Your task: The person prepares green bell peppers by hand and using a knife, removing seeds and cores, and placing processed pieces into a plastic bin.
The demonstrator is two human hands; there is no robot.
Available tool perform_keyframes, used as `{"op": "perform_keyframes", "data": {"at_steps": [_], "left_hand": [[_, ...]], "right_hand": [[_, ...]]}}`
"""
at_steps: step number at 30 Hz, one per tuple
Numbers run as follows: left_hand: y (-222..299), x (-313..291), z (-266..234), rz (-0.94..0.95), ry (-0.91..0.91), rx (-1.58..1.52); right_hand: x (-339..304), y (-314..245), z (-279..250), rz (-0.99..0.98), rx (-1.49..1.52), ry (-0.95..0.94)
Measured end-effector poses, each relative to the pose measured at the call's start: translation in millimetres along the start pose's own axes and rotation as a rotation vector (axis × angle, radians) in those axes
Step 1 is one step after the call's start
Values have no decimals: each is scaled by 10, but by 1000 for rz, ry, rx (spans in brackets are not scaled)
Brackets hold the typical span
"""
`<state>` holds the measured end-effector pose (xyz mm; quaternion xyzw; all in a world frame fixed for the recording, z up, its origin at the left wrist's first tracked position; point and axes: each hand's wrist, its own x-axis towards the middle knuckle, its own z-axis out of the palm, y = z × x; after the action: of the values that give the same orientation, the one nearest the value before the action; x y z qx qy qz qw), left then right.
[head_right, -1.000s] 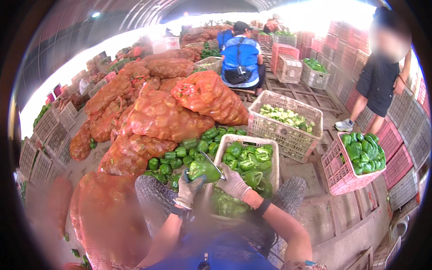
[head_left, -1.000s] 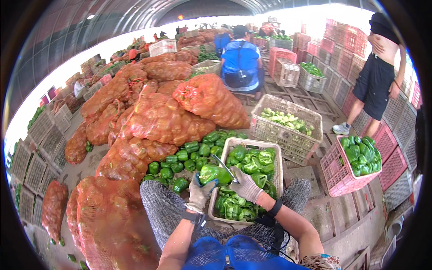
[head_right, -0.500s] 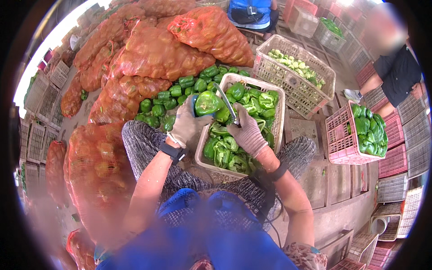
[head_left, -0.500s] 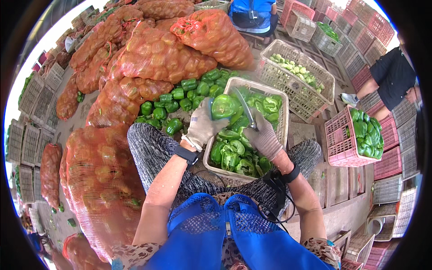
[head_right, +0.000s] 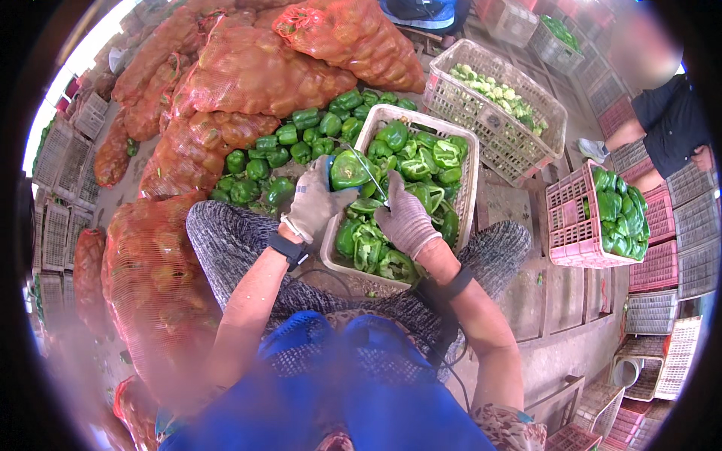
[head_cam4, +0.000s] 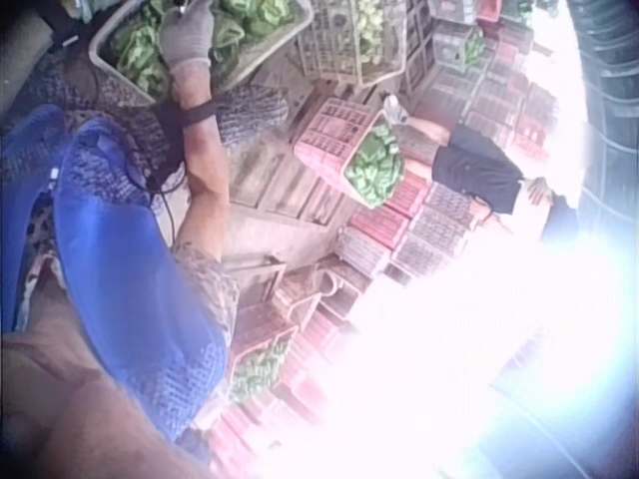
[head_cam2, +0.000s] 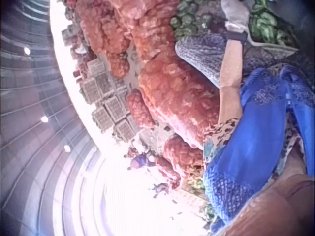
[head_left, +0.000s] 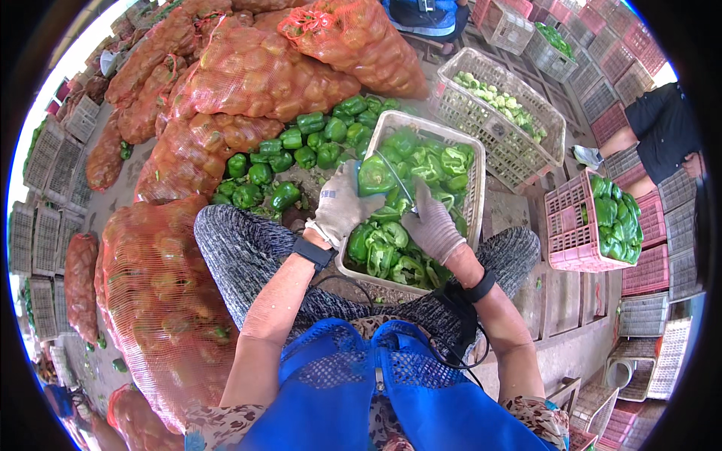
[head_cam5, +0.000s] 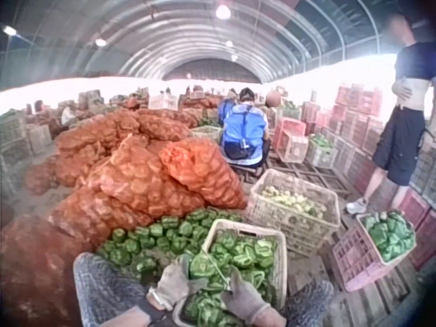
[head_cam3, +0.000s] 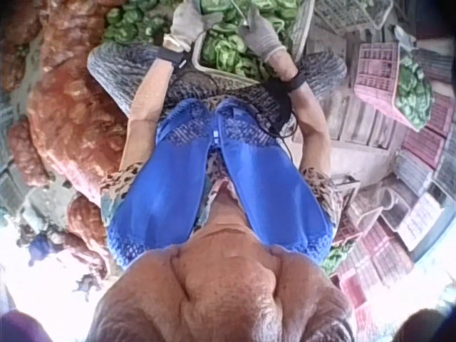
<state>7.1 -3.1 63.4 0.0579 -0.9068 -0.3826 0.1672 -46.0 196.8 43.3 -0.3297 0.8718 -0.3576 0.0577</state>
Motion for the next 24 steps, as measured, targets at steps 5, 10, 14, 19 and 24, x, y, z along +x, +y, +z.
{"op": "perform_keyframes", "data": {"at_steps": [5,10,14,19,24], "left_hand": [[-34,-20,128,129,-119,77],[29,5,247,180,-83,133],[-147,215,263,105,109,-201],[-162,214,194,-124,-49,-1022],[-106,-91,294,-217,-265,-1198]], "right_hand": [[104,192,98,11,89,-39],[114,392,229,64,192,-4],[-328,620,531,206,12,11],[-345,63,-98,733,1211,-219],[-213,-187,-152,559,1587,-79]]}}
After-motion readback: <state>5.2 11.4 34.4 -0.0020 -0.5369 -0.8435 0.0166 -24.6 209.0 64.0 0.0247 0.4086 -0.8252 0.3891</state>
